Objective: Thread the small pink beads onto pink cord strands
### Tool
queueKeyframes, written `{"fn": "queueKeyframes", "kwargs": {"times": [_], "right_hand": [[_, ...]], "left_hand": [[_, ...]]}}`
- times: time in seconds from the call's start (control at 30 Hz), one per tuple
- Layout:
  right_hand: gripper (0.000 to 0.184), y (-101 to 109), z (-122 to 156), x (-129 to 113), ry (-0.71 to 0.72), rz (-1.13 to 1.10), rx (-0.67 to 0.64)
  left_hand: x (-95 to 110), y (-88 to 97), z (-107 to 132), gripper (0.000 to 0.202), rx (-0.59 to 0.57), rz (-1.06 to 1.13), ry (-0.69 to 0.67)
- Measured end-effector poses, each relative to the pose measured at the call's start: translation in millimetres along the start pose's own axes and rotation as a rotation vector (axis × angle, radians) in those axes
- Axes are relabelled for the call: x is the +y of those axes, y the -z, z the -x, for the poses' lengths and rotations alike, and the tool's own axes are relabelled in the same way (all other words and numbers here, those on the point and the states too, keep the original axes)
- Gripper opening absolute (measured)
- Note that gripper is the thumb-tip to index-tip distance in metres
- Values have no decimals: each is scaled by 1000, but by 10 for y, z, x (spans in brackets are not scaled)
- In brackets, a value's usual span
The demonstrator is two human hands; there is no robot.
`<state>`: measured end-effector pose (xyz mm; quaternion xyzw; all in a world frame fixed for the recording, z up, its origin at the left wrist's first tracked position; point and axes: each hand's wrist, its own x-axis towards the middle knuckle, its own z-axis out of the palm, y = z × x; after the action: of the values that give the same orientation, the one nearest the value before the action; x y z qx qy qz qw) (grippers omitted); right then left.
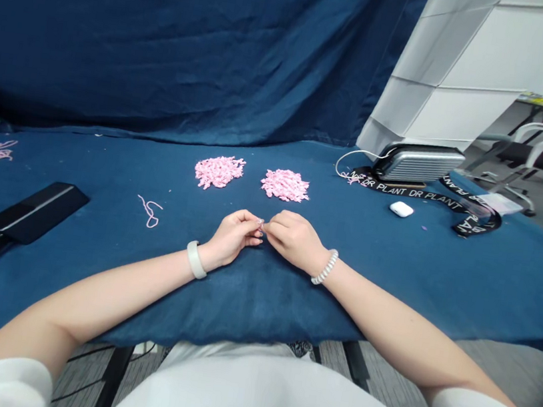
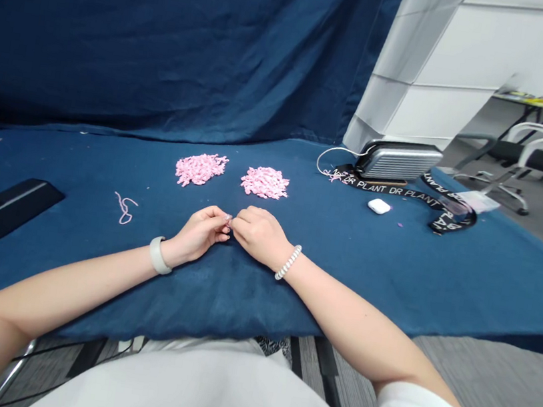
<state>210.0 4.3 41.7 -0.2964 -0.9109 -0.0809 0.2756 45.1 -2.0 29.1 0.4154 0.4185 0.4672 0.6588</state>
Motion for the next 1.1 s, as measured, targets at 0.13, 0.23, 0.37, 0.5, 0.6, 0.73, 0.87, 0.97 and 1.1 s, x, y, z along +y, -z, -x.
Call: {"fn": "queueKeyframes", "kwargs": {"times": [0.13, 0.23, 0.37, 0.5, 0.6, 0.73, 0.87, 0.97, 1.1], "right_hand": [[30, 30, 0, 13, 41, 40, -5], [26, 61, -2, 34, 0, -128, 12], [22, 103, -21, 69, -215, -411, 51], [18, 126, -43, 92, -324, -514, -35], [18, 138, -51, 91, -327, -558, -86], [16, 157, -52, 95, -327, -558, -101], [17, 170, -50, 119, -299, -526, -148], [18, 168, -46, 129, -283, -495, -179], [19, 163, -45, 119, -272, -451, -211]], "left_hand": [[-14, -8, -9, 25, 23, -26, -14], [-32, -7, -15, 25, 32, -49, -17], [-57, 1, -21, 26, 28, -77, -45], [-71, 4, -22, 28, 8, -120, -71], [-76, 4, -19, 29, -2, -136, -82], [-84, 5, -12, 29, -23, -158, -94], [-88, 4, -8, 27, -32, -180, -93], [-86, 3, -6, 28, -29, -221, -86], [-78, 1, 0, 28, -25, -273, -73]]}}
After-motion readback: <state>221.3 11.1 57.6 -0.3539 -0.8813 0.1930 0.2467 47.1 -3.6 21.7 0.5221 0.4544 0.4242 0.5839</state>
